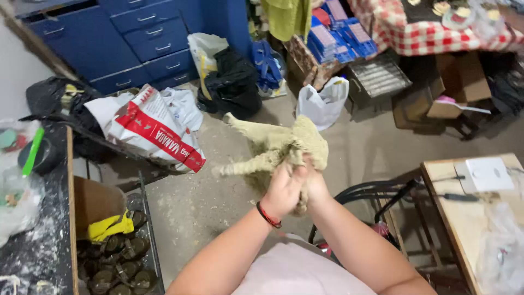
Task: The person mixes a white powder with water in a small bowl using a green spoon. They then use a metal clamp to hold a green and red object on the table and apply the mixed compound onto it with the spoon.
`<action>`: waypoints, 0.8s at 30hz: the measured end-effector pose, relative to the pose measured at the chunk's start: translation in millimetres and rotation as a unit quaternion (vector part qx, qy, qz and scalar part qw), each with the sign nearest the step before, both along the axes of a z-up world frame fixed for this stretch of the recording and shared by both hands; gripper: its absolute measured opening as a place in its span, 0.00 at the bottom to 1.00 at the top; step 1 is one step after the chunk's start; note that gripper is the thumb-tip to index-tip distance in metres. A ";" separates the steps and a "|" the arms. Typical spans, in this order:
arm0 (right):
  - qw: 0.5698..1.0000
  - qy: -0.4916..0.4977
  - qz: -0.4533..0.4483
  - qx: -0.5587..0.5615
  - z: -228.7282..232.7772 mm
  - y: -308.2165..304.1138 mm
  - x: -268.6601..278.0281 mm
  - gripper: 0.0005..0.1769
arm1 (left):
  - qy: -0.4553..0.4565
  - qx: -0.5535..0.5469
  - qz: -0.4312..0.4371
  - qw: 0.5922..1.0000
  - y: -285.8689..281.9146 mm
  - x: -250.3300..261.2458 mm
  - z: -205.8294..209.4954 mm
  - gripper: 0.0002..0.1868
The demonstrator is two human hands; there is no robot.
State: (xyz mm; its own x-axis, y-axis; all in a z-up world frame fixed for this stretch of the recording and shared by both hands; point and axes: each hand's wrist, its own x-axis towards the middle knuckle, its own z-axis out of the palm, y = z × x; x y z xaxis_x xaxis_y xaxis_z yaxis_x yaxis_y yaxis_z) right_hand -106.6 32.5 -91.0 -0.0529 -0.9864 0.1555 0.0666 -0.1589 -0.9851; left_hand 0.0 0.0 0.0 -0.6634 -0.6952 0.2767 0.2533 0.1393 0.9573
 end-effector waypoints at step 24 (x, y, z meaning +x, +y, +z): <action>0.840 0.318 -0.316 0.305 24.3 197.9 -99.1 0.24 | -0.114 -0.400 0.284 0.864 1.2 -186.0 -126.7 0.32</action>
State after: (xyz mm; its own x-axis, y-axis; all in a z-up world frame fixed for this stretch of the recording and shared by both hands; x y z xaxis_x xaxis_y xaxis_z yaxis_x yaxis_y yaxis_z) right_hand -205.8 230.4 -66.8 -0.6939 -0.6987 -0.1741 -0.4112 0.5829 -0.7008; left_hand -186.0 1.2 -126.7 -0.3775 -0.5740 0.7267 -0.2556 0.8188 0.5140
